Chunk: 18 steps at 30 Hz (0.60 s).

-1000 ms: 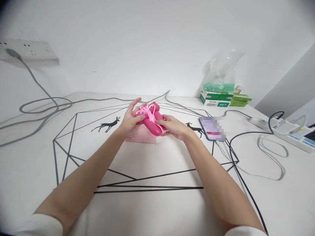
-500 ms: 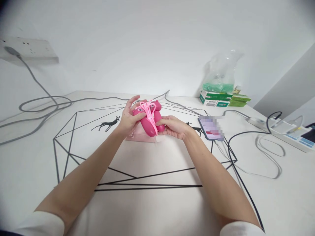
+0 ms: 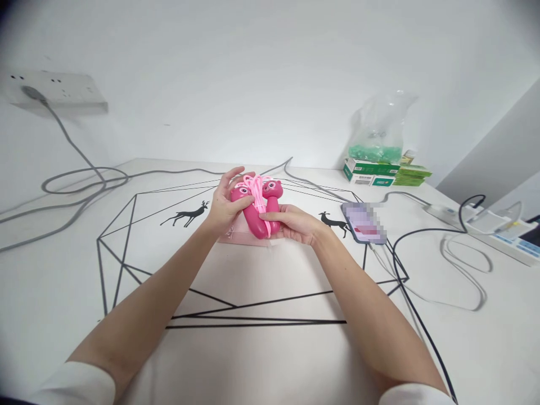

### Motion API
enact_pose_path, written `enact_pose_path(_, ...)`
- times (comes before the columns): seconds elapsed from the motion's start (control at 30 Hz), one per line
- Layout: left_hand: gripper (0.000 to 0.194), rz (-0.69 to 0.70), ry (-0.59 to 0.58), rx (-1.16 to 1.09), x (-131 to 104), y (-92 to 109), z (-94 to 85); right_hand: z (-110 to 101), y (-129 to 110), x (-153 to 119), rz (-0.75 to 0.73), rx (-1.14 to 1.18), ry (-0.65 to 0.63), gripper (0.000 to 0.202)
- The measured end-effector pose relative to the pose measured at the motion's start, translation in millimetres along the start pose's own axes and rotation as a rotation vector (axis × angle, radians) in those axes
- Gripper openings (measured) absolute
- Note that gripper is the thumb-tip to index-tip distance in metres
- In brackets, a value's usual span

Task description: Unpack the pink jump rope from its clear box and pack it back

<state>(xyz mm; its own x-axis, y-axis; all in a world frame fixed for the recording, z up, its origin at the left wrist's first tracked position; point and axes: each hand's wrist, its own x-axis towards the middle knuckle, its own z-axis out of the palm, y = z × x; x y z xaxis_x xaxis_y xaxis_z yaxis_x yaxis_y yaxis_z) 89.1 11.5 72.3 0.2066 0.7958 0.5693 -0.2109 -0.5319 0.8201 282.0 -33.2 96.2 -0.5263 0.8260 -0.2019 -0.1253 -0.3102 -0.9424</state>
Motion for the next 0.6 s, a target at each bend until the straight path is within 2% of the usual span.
enact_pose_path(0.6, 0.064, -0.017, 0.019, -0.107, -3.1, -3.8, 5.6, -3.1, 3.9, -0.9, 0.010, 0.033, -0.083, 0.023)
